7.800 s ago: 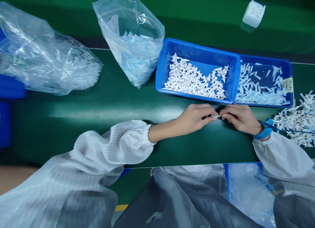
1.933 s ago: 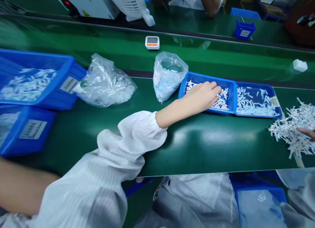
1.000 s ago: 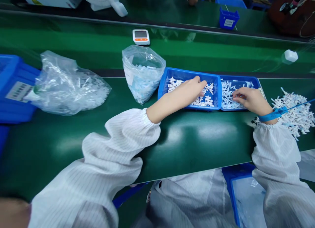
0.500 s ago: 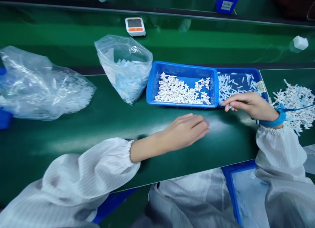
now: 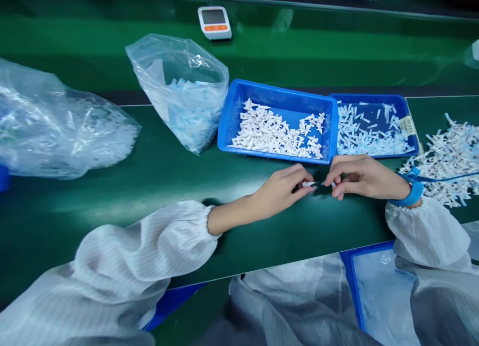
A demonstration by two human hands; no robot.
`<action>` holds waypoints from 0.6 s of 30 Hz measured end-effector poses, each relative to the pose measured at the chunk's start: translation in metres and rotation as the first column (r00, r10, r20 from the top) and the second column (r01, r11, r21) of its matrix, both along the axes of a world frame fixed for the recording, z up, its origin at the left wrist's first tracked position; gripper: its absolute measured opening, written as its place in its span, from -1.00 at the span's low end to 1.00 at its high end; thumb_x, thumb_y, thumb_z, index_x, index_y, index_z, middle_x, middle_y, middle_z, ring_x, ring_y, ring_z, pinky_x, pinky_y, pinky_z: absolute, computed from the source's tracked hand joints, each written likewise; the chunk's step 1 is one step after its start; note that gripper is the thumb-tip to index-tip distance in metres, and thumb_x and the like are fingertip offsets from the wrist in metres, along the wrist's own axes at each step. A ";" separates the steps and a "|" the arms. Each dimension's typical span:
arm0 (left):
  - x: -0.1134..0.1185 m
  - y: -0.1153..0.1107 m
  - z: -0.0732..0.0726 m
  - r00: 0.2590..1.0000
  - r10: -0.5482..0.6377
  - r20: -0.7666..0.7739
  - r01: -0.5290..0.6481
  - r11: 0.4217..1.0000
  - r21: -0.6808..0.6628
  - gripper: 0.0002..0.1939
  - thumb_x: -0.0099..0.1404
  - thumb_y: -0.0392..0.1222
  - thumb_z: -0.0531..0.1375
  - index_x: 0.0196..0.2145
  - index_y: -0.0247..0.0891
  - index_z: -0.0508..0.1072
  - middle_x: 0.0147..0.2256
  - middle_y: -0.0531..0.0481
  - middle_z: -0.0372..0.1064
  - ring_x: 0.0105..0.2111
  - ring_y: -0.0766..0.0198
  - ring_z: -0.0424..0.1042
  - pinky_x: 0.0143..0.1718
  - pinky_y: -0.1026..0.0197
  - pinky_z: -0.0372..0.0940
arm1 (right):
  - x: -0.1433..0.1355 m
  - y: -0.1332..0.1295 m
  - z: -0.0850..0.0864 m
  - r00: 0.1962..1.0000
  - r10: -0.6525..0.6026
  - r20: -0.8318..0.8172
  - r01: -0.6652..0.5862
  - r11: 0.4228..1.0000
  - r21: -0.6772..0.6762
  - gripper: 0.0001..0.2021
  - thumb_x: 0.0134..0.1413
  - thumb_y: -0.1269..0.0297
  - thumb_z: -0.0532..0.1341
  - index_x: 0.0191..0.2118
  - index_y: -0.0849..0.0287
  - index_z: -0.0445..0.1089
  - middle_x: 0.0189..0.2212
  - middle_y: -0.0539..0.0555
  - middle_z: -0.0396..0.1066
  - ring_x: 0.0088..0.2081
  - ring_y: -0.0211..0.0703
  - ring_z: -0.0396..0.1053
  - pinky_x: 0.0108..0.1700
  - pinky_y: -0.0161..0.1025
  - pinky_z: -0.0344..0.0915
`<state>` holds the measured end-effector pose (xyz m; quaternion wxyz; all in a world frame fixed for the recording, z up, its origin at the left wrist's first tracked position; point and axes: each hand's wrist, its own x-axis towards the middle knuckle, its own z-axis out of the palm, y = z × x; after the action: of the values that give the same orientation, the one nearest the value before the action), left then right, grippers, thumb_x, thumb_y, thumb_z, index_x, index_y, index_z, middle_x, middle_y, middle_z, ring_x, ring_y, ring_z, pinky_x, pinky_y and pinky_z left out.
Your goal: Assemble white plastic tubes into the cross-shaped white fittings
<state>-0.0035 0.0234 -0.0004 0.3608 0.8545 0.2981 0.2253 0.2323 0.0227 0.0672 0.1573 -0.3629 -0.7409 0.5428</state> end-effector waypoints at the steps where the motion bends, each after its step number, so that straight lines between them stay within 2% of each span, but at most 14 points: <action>1: 0.000 0.000 0.000 1.000 -0.007 0.007 0.007 1.000 0.001 -0.78 0.43 -0.09 0.09 -0.19 -0.30 0.42 -0.24 -0.06 0.42 -0.31 0.32 0.42 -0.28 0.32 0.28 | 0.000 -0.001 -0.001 1.000 0.003 0.005 -0.003 1.000 0.009 -0.84 0.14 0.17 0.30 -0.29 0.16 0.46 -0.30 0.02 0.37 -0.48 -0.34 0.47 -0.39 -0.37 0.45; 5: 0.000 0.001 -0.001 0.999 -0.027 0.046 0.026 1.000 0.017 -0.79 0.43 -0.12 0.09 -0.17 -0.29 0.45 -0.20 -0.08 0.43 -0.27 0.31 0.43 -0.24 0.31 0.31 | -0.002 -0.002 -0.002 0.999 0.022 0.036 -0.025 0.994 0.102 -0.83 0.16 0.20 0.29 -0.37 0.17 0.43 -0.35 0.01 0.38 -0.44 -0.34 0.44 -0.44 -0.41 0.39; 9: 0.000 0.001 -0.001 0.998 0.021 0.056 -0.022 0.999 0.025 -0.83 0.41 -0.17 0.12 -0.18 -0.29 0.46 -0.19 -0.09 0.47 -0.20 0.28 0.46 -0.16 0.28 0.36 | -0.003 -0.002 -0.002 0.998 0.030 0.056 -0.041 0.977 0.209 -0.82 0.11 0.18 0.33 -0.39 0.16 0.46 -0.41 0.03 0.41 -0.38 -0.31 0.41 -0.47 -0.44 0.31; 11: -0.001 0.002 -0.001 0.997 0.054 0.054 -0.056 0.998 0.027 -0.85 0.40 -0.21 0.13 -0.17 -0.29 0.47 -0.16 -0.10 0.48 -0.14 0.26 0.47 -0.09 0.26 0.37 | -0.004 -0.003 -0.002 0.998 0.034 0.047 -0.042 0.982 0.183 -0.83 0.09 0.17 0.35 -0.37 0.16 0.47 -0.38 0.04 0.42 -0.36 -0.29 0.45 -0.44 -0.44 0.35; 15: -0.001 0.002 -0.002 0.996 0.065 0.063 -0.066 0.997 0.026 -0.82 0.42 -0.22 0.10 -0.13 -0.27 0.48 -0.08 -0.12 0.48 -0.03 0.24 0.46 0.01 0.21 0.37 | -0.010 -0.009 -0.005 0.999 0.018 -0.026 -0.016 0.999 0.045 -0.87 0.09 0.22 0.35 -0.30 0.14 0.46 -0.30 0.04 0.40 -0.32 -0.28 0.51 -0.30 -0.42 0.50; 18: 0.000 0.002 -0.002 0.997 0.056 0.050 -0.057 0.998 0.018 -0.80 0.43 -0.22 0.08 -0.13 -0.25 0.49 -0.02 -0.13 0.46 0.00 0.23 0.45 0.04 0.18 0.37 | -0.018 -0.014 -0.012 0.996 -0.025 -0.088 0.027 0.999 0.022 -0.89 0.10 0.22 0.33 -0.31 0.14 0.46 -0.24 0.06 0.37 -0.30 -0.27 0.52 -0.28 -0.39 0.54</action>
<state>-0.0040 0.0259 -0.0025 0.3531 0.8435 0.3110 0.2592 0.2145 0.0084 0.0552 0.2008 -0.3466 -0.7346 0.5476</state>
